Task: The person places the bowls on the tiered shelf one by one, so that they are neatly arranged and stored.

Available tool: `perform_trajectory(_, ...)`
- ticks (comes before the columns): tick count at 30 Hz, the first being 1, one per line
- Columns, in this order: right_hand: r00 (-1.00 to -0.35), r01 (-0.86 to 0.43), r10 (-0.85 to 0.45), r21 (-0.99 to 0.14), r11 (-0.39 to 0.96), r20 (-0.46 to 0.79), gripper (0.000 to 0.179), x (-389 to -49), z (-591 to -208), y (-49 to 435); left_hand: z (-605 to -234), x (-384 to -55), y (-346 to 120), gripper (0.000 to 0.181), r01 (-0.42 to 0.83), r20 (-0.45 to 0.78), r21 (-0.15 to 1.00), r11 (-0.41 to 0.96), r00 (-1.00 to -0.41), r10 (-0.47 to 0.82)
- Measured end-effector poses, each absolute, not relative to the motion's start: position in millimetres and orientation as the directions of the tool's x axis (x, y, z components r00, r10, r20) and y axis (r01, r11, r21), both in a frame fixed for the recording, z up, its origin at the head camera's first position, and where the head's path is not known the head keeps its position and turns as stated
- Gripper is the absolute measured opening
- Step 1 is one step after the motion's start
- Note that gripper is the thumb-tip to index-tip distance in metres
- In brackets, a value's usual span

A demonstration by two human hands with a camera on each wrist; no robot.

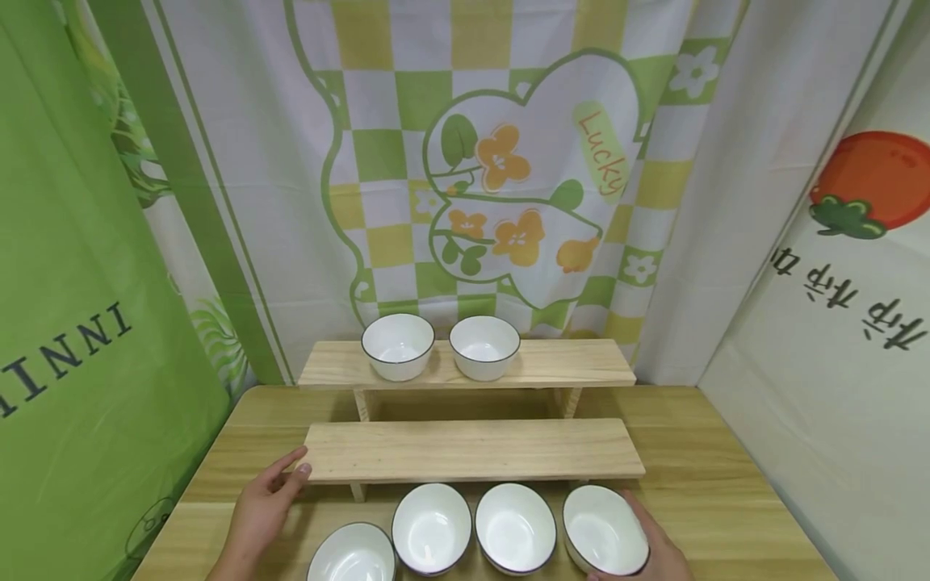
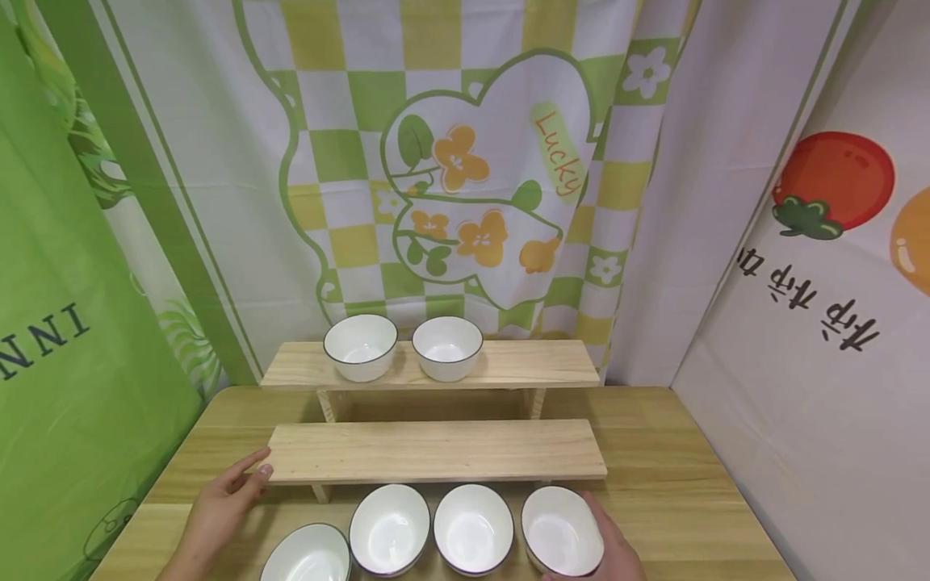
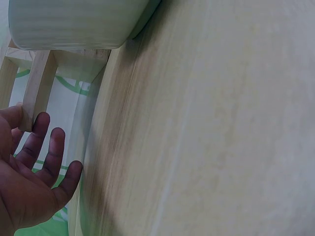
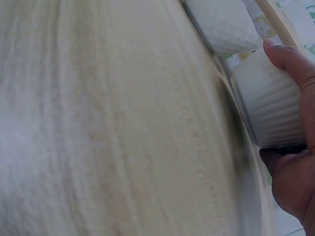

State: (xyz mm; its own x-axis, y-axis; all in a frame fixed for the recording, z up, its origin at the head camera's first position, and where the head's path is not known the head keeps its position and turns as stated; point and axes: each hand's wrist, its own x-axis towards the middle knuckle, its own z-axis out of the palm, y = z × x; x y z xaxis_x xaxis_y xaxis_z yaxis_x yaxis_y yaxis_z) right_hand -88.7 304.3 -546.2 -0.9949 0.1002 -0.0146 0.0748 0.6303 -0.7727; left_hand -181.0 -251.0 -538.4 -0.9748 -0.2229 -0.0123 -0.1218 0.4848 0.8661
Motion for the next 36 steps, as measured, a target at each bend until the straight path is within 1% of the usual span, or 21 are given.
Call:
perform_trajectory(4, -0.990, 0.131, 0.129, -0.759, 0.638, -0.063, 0.130, -85, -540, 305, -538, -181, -252, 0.061, -0.129, -0.020, 0.862, 0.491, -0.975, -0.220)
perform_trajectory(10, -0.990, 0.122, 0.133, -0.753, 0.647, -0.046, 0.127, -85, -534, 307, -538, -181, -254, 0.062, -0.133, -0.026, 0.855, 0.501, -0.976, -0.215)
perform_trajectory(19, -0.983, 0.153, 0.175, -0.761, 0.630, -0.052, 0.128, -86, -519, 304, -538, -181, -252, 0.060, -0.118, -0.012, 0.861, 0.494, -0.977, -0.212)
perform_trajectory(21, -0.983, 0.138, 0.179, -0.765, 0.629, -0.031, 0.127, -87, -516, 303, -538, -180, -252, 0.060, -0.120, -0.013, 0.862, 0.492, -0.977, -0.215)
perform_trajectory(25, -0.983, 0.071, 0.173, -0.761, 0.645, 0.055, 0.122, -89, -511, 303, -538, -180, -252, 0.060, -0.116, -0.011, 0.863, 0.491, -0.977, -0.213)
perform_trajectory(29, -0.978, 0.004, 0.155, -0.728, 0.686, 0.141, 0.122, -92, -506, 304, -539, -180, -252, 0.060, -0.115, -0.009, 0.861, 0.495, -0.977, -0.212)
perform_trajectory(32, -0.975, -0.018, 0.145, -0.713, 0.701, 0.168, 0.122, -94, -502, 304, -539, -180, -252, 0.060, -0.117, -0.011, 0.860, 0.496, -0.977, -0.213)
perform_trajectory(36, -0.976, -0.035, 0.137, -0.740, 0.671, 0.169, 0.119, -98, -496, 305, -540, -180, -252, 0.061, -0.118, -0.011, 0.860, 0.496, -0.977, -0.214)
